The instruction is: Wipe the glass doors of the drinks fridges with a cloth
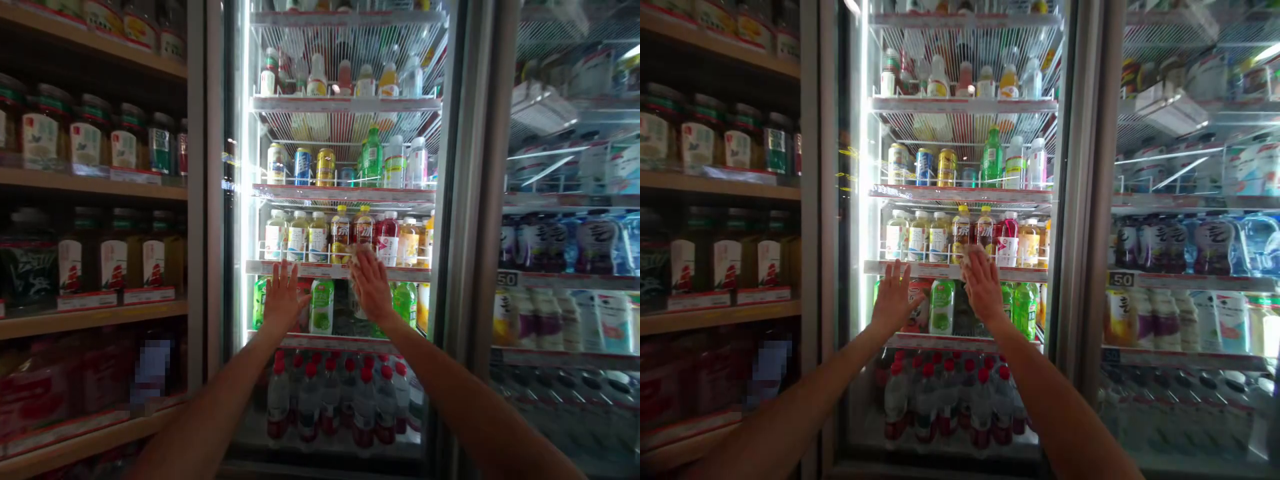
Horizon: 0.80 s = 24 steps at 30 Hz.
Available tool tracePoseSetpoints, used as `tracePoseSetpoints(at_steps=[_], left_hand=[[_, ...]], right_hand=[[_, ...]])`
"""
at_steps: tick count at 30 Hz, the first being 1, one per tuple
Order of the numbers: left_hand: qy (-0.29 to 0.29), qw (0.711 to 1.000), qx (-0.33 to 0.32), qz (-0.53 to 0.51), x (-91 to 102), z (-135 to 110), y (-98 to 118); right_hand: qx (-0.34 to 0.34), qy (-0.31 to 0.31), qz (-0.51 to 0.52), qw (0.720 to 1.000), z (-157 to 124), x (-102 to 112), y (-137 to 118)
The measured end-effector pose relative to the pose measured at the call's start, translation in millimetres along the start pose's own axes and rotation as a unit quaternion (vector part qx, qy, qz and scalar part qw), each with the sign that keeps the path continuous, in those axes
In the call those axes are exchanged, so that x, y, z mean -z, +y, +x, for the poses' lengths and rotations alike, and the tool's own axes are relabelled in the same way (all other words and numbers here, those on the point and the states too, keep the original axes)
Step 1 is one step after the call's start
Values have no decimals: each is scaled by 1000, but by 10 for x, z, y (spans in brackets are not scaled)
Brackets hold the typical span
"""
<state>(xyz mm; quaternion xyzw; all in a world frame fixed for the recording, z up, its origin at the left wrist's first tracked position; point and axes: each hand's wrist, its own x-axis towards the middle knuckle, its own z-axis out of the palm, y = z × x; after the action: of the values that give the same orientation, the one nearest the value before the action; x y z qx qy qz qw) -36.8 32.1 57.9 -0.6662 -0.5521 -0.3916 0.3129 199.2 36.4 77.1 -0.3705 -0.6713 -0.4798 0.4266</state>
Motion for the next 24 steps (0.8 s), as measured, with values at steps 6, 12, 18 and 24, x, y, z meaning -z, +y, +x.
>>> tracePoseSetpoints(at_steps=[6,12,18,24], left_hand=[[10,1000,-12,7,-2,-18,-7],[-3,1000,-4,4,-6,-17,-10],[-9,998,-54,25,22,-53,-136],[-25,998,-57,32,69,-73,-155]], right_hand=[[78,-20,-1,997,24,1,15],[-17,7,-10,1000,98,-82,-87],[182,-52,11,982,-13,-56,-282],[-5,-2,-19,1000,203,-59,-135]])
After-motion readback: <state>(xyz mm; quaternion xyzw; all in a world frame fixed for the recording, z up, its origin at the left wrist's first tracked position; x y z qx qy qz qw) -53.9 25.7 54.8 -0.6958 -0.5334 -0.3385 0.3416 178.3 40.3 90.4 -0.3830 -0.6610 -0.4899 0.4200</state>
